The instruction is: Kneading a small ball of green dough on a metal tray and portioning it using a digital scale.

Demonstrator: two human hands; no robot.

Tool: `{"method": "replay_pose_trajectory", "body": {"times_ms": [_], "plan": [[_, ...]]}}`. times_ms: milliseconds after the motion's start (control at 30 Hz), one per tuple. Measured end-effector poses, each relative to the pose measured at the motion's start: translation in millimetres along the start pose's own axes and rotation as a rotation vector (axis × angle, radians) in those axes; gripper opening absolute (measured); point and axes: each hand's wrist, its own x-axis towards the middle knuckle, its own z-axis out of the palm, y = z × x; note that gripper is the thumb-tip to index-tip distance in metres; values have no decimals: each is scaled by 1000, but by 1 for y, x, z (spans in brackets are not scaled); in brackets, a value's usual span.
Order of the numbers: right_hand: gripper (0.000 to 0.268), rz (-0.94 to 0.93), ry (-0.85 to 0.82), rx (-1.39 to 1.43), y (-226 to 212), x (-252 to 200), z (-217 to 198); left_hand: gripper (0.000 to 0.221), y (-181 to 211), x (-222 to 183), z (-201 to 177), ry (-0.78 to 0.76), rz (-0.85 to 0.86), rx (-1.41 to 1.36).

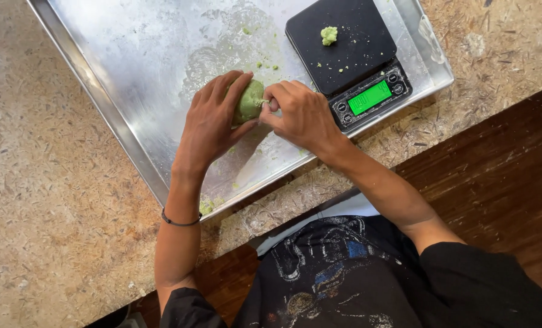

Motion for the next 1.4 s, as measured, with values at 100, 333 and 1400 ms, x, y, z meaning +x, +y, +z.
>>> {"method": "replay_pose_trajectory", "body": {"times_ms": [100,333,1400], "plan": [[12,40,-42,65,-1,-1,-7,81,1,0,-2,-2,-11,-5],[25,153,-67,320,4,-3,-10,82,1,-2,-1,-16,-36,-23],[24,17,59,36,74,12,-103,76,-5,-4,-7,-11,81,18]]}}
